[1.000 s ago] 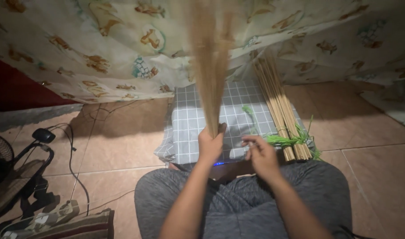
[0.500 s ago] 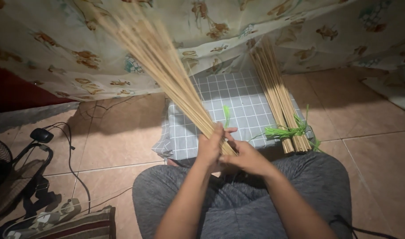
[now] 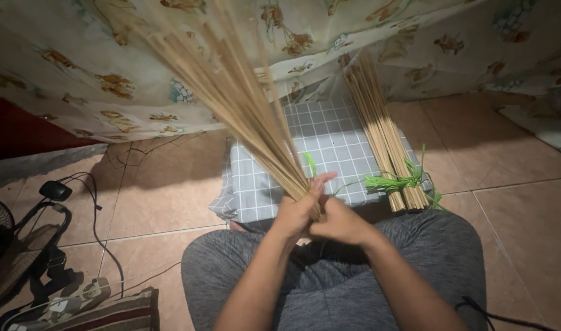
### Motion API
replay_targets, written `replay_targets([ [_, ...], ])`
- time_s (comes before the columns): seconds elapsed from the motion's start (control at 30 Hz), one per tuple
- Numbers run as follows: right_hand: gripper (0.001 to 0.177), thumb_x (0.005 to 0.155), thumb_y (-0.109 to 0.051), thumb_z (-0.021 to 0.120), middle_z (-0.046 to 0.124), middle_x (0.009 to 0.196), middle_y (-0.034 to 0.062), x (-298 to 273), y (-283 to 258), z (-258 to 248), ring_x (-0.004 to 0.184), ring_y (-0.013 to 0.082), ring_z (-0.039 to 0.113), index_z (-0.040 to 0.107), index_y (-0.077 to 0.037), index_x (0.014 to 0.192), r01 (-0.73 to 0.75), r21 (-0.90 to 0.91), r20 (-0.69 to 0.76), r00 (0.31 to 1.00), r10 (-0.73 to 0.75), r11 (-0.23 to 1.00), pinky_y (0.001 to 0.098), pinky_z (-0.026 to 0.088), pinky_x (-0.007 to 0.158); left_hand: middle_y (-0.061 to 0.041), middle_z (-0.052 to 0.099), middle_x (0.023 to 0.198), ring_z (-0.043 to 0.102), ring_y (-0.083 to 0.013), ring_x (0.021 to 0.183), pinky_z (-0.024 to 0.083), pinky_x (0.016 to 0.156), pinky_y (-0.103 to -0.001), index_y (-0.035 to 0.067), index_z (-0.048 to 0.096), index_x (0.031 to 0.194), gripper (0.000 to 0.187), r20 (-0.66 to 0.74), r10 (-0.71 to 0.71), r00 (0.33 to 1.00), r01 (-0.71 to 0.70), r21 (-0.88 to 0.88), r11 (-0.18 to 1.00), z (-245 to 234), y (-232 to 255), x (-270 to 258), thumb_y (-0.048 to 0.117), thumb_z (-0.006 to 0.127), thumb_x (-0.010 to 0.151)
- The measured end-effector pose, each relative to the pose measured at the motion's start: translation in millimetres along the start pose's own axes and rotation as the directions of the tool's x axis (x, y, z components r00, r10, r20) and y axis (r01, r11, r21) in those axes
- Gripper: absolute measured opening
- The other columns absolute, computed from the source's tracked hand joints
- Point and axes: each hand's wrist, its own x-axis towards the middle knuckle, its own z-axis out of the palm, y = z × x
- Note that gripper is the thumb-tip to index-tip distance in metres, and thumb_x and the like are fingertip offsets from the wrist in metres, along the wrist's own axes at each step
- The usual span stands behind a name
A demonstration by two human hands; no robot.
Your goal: Gathering thin wooden sticks into bundles and tying them together with green plastic strips.
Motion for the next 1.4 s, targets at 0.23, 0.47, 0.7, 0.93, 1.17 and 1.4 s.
replay_targets([
  [0.23, 0.017, 0.065, 0.003, 0.076, 0.072, 0.068, 0.0157, -2.1, -13.2, 12.0, 0.063, 0.0265, 0.063, 0.074, 0.008, 0.082, -0.094, -0.001, -0.157, 0.983, 0.093, 0.996, 0.0402, 0.052, 0.058, -0.017, 0.072, 0.123, 0.062, -0.0241, 0.116, 0.046, 0.107, -0.049, -0.002, 0.069, 0.125, 0.054, -0.005, -0.014, 1.0, 0.014, 0.049, 0.999, -6.8, -5.1, 9.2, 0.036, 0.076, 0.087],
  [0.47, 0.016, 0.077, -0.013, 0.074, 0.074, 0.077, 0.0211, -9.8, -59.2, -3.5, 0.087, 0.0408, 0.075, 0.07, -0.001, 0.087, -0.316, -0.442, -0.307, 0.933, 0.189, 0.84, 0.0459, 0.062, 0.069, -0.025, 0.039, 0.157, 0.036, -0.0386, 0.146, 0.035, 0.114, -0.056, 0.003, 0.03, 0.156, 0.124, -0.052, 0.053, 0.997, -0.033, 0.319, 0.947, -31.3, -23.3, 15.0, 0.037, 0.098, 0.059],
  [0.7, 0.024, 0.077, -0.029, 0.078, 0.076, 0.077, 0.0169, -3.8, -27.9, -10.5, 0.083, 0.0393, 0.076, 0.069, -0.008, 0.086, -0.33, -0.719, -0.337, 0.935, 0.107, 0.611, 0.0454, 0.063, 0.071, -0.032, 0.057, 0.13, 0.049, -0.0476, 0.133, 0.02, 0.112, -0.07, 0.003, 0.065, 0.12, 0.041, 0.643, 0.669, 0.373, -0.577, 0.725, -0.375, -2.4, 53.5, -31.4, 0.034, 0.059, 0.095],
  [0.93, 0.023, 0.082, -0.022, 0.065, 0.068, 0.062, 0.02, -16.3, -36.5, 9.3, 0.069, 0.0436, 0.072, 0.071, -0.002, 0.071, -0.24, -0.711, -0.387, 0.919, -0.082, 0.661, 0.048, 0.059, 0.059, -0.017, 0.069, 0.068, 0.07, -0.0382, 0.061, 0.05, 0.052, -0.057, 0.003, 0.071, 0.103, 0.029, 0.641, 0.02, 0.767, -0.545, 0.668, -0.506, -3.8, 15.3, 29.4, 0.008, 0.065, 0.075],
  [1.17, 0.026, 0.076, -0.024, 0.072, 0.074, 0.086, 0.0233, -36.9, -104.1, -21.2, 0.093, 0.0483, 0.069, 0.071, 0.0, 0.084, -0.16, -0.63, -0.16, 0.984, 0.075, 0.76, 0.0567, 0.056, 0.079, -0.017, 0.072, 0.072, 0.071, -0.0355, 0.062, 0.056, 0.051, -0.055, -0.005, 0.066, 0.109, 0.037, 0.597, -0.163, 0.786, -0.585, 0.633, -0.507, 6.7, 51.4, 16.9, 0.015, 0.069, 0.077],
  [1.4, 0.016, 0.077, -0.021, 0.071, 0.076, 0.075, 0.0136, -24.4, -74.1, -25.5, 0.083, 0.0392, 0.074, 0.071, -0.005, 0.073, -0.222, -0.626, -0.166, 0.975, 0.15, 0.748, 0.0468, 0.057, 0.069, -0.016, 0.068, 0.067, 0.07, -0.0355, 0.059, 0.057, 0.051, -0.055, -0.003, 0.062, 0.098, 0.05, 0.635, -0.139, 0.76, -0.608, 0.62, -0.495, 0.1, 25.4, 30.5, 0.04, 0.073, 0.076],
])
